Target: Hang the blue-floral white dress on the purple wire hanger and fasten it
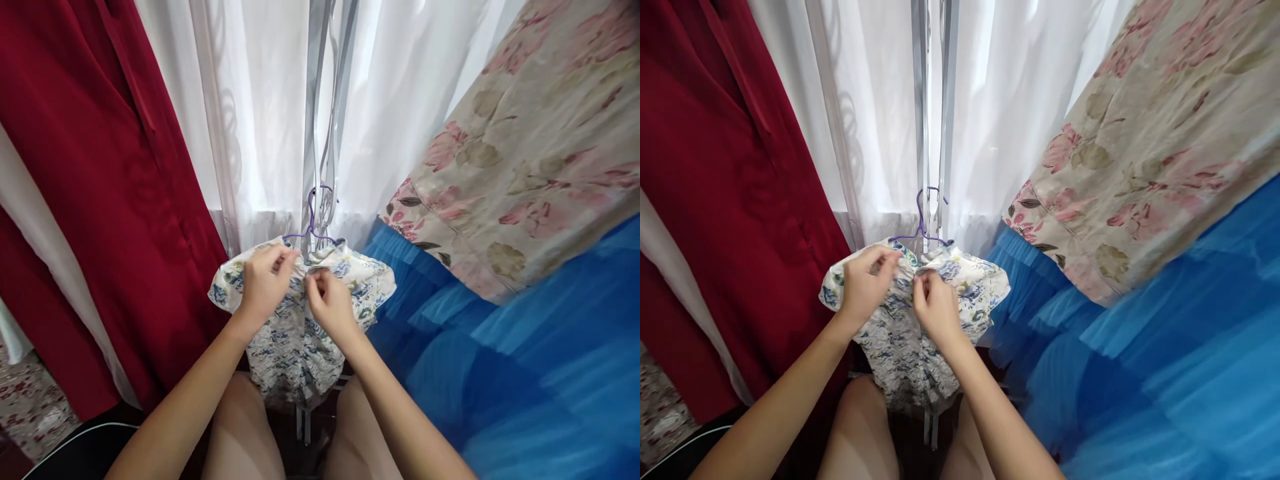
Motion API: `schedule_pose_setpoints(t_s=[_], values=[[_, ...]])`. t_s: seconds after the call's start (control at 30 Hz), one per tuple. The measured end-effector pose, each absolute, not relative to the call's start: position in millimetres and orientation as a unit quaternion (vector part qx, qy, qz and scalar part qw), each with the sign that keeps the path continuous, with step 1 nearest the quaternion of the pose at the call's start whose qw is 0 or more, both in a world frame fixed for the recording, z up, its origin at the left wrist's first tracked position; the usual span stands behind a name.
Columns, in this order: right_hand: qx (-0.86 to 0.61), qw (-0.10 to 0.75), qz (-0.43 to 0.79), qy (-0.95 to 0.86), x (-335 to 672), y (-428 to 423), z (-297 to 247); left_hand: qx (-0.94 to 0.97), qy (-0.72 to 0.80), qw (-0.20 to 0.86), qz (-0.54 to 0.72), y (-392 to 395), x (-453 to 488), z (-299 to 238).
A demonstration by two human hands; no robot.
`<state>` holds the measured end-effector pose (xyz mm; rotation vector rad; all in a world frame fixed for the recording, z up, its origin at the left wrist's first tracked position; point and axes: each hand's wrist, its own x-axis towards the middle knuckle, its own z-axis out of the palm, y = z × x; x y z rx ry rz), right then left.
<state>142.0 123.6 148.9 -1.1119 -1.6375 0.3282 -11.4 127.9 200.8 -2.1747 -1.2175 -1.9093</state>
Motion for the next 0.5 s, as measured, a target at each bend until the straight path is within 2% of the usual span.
schedule_pose_setpoints(t_s=[0.13, 0.23, 0.33, 0.4, 0.5], values=[[-0.488, 0.501, 0.171, -0.694, 151, 124, 118, -0.514, -0.398, -0.036, -0.759, 149, -63, 198], [-0.468, 0.502, 0.222, -0.693, 161, 108, 112, -0.289, -0.366, -0.251, -0.848, 171, -99, 176], [-0.438, 0.497, 0.29, -0.691, 168, 95, 110, -0.129, -0.355, -0.458, -0.805, 186, -100, 137], [-0.439, 0.513, 0.32, -0.664, 177, 96, 101, -0.134, -0.364, -0.513, -0.766, 189, -78, 109], [-0.501, 0.527, 0.271, -0.63, 203, 107, 74, -0.174, -0.35, -0.59, -0.706, 180, -27, 82]])
